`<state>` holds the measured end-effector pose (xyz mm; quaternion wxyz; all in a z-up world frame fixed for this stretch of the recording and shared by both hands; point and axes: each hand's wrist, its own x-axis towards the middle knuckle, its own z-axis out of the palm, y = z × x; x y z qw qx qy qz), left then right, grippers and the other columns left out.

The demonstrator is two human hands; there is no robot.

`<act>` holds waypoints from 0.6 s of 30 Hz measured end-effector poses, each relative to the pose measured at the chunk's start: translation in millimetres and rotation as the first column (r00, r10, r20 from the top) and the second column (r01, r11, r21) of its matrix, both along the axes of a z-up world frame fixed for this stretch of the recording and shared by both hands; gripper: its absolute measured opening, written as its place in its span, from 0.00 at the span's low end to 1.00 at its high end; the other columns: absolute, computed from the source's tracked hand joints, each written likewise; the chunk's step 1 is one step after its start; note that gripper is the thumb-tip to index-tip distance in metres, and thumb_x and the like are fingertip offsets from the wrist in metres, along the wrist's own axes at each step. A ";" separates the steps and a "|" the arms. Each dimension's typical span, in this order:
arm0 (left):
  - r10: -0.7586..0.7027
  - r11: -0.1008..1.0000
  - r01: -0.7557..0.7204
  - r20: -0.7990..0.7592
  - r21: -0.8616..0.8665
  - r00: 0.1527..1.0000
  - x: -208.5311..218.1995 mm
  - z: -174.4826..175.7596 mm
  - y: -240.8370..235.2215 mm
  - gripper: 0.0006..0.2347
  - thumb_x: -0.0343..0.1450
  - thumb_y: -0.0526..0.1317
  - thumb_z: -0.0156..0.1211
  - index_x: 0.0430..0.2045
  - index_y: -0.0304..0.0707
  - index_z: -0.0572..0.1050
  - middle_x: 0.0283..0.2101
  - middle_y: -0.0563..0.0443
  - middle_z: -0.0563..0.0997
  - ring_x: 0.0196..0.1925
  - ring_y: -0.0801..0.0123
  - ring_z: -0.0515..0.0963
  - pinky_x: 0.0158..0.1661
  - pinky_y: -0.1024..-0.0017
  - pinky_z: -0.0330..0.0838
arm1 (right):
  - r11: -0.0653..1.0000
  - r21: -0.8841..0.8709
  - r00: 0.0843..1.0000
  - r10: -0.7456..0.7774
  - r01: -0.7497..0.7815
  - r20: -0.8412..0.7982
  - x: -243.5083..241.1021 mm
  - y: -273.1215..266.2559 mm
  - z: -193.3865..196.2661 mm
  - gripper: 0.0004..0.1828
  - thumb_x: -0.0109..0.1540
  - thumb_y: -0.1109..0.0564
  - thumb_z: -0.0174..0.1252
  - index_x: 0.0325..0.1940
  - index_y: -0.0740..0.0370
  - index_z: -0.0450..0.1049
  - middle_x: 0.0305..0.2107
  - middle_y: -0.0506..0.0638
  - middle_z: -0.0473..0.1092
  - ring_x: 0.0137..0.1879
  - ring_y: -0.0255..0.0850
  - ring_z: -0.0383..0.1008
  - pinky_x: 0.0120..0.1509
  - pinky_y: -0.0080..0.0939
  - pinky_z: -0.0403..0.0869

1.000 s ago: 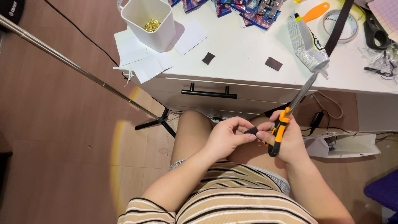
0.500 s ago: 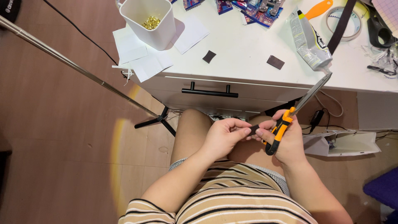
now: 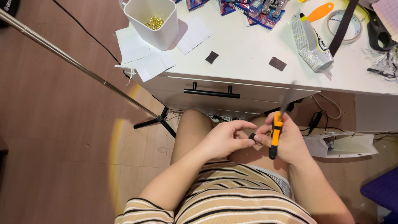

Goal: The person cuts a black tape strip into small rectangular pieces using orange-handled scissors. They place the cut pieces on the table, then pick up a roll of white tape and apply a small piece to one of the black pieces.

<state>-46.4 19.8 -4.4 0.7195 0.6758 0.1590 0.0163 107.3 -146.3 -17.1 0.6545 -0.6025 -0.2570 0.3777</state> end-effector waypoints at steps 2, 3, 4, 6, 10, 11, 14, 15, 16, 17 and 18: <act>0.020 0.989 -0.016 -0.027 0.149 0.999 3.4 4.3 4.6 0.15 0.65 0.41 0.70 0.46 0.50 0.80 0.29 0.58 0.85 0.29 0.77 0.83 0.33 0.77 0.77 | 1.000 -0.018 1.000 0.023 -0.022 0.009 1.9 2.0 3.1 0.32 0.50 0.74 0.70 0.52 0.63 0.63 0.27 0.63 0.79 0.27 0.41 0.80 0.35 0.39 0.83; 0.043 0.955 -0.026 -0.052 0.294 0.998 5.6 6.8 7.2 0.12 0.65 0.42 0.69 0.42 0.54 0.81 0.27 0.60 0.84 0.26 0.74 0.83 0.31 0.75 0.76 | 0.998 -0.036 0.999 0.044 -0.044 0.017 3.4 3.5 5.0 0.33 0.51 0.73 0.69 0.55 0.64 0.63 0.29 0.63 0.79 0.29 0.40 0.81 0.38 0.39 0.83; 0.044 0.955 -0.028 -0.049 0.297 0.998 8.0 -0.7 6.6 0.12 0.65 0.42 0.69 0.42 0.54 0.81 0.27 0.60 0.84 0.26 0.74 0.83 0.31 0.75 0.76 | 0.998 -0.034 0.999 0.045 -0.044 0.021 3.0 4.5 7.5 0.33 0.51 0.73 0.69 0.55 0.64 0.63 0.29 0.63 0.79 0.29 0.40 0.81 0.38 0.39 0.83; 0.291 0.937 -0.281 0.020 -0.207 0.956 12.9 -15.7 6.7 0.09 0.66 0.32 0.69 0.38 0.38 0.80 0.25 0.53 0.82 0.23 0.80 0.79 0.25 0.83 0.76 | 0.997 0.080 0.998 0.008 -0.002 -0.064 2.3 7.6 11.9 0.35 0.57 0.66 0.65 0.65 0.66 0.58 0.35 0.69 0.78 0.31 0.48 0.81 0.33 0.46 0.83; 0.509 0.786 -0.427 0.074 -0.448 0.858 17.9 -2.2 19.2 0.09 0.67 0.31 0.70 0.38 0.34 0.78 0.27 0.51 0.83 0.29 0.78 0.83 0.32 0.86 0.78 | 0.985 0.148 0.993 0.099 -0.089 -0.066 -7.7 8.2 1.7 0.44 0.54 0.60 0.70 0.70 0.67 0.56 0.32 0.67 0.79 0.30 0.48 0.84 0.27 0.45 0.85; 0.555 0.754 -0.458 0.084 -0.470 0.828 18.8 -2.6 23.5 0.09 0.67 0.32 0.71 0.37 0.33 0.79 0.27 0.51 0.83 0.28 0.79 0.81 0.32 0.86 0.78 | 0.980 0.155 0.987 0.140 -0.128 -0.073 -14.4 9.8 0.0 0.49 0.52 0.58 0.73 0.72 0.69 0.56 0.29 0.67 0.79 0.28 0.47 0.84 0.26 0.45 0.85; 0.616 0.709 -0.495 0.100 -0.502 0.781 18.6 7.7 26.9 0.09 0.66 0.32 0.72 0.36 0.31 0.79 0.26 0.50 0.83 0.28 0.80 0.81 0.32 0.85 0.79 | 0.971 0.142 0.972 0.209 -0.193 -0.104 -29.5 10.5 -3.5 0.54 0.49 0.55 0.77 0.73 0.71 0.55 0.25 0.68 0.79 0.25 0.47 0.83 0.25 0.45 0.85; 0.630 0.700 -0.503 0.109 -0.507 0.769 17.9 13.3 27.2 0.10 0.66 0.33 0.73 0.37 0.29 0.79 0.26 0.48 0.83 0.28 0.79 0.82 0.33 0.84 0.80 | 0.968 0.127 0.964 0.234 -0.218 -0.131 -33.9 10.8 -4.7 0.55 0.49 0.55 0.78 0.73 0.71 0.55 0.25 0.69 0.78 0.24 0.47 0.82 0.24 0.45 0.85; 0.631 0.699 -0.504 0.107 -0.507 0.768 18.0 15.8 26.4 0.10 0.66 0.33 0.73 0.37 0.29 0.79 0.26 0.48 0.83 0.28 0.79 0.82 0.33 0.84 0.80 | 0.968 0.126 0.963 0.235 -0.219 -0.132 -32.3 9.5 -11.0 0.55 0.49 0.55 0.78 0.73 0.71 0.55 0.25 0.69 0.78 0.24 0.47 0.82 0.24 0.45 0.85; 0.634 0.697 -0.504 0.109 -0.509 0.766 18.3 18.1 25.6 0.09 0.66 0.31 0.72 0.37 0.27 0.79 0.27 0.44 0.84 0.28 0.76 0.83 0.32 0.82 0.81 | 0.932 0.134 0.929 0.352 -0.337 -0.115 -30.5 8.0 -17.4 0.58 0.52 0.48 0.76 0.76 0.67 0.47 0.32 0.66 0.77 0.32 0.44 0.82 0.34 0.44 0.84; 0.634 0.696 -0.502 0.112 -0.513 0.765 19.1 20.4 24.3 0.09 0.66 0.30 0.72 0.37 0.26 0.79 0.27 0.41 0.84 0.29 0.72 0.85 0.32 0.81 0.82 | 0.883 0.139 0.882 0.462 -0.448 -0.097 -28.8 5.8 -23.7 0.62 0.56 0.41 0.74 0.78 0.64 0.40 0.40 0.63 0.76 0.40 0.41 0.81 0.44 0.42 0.83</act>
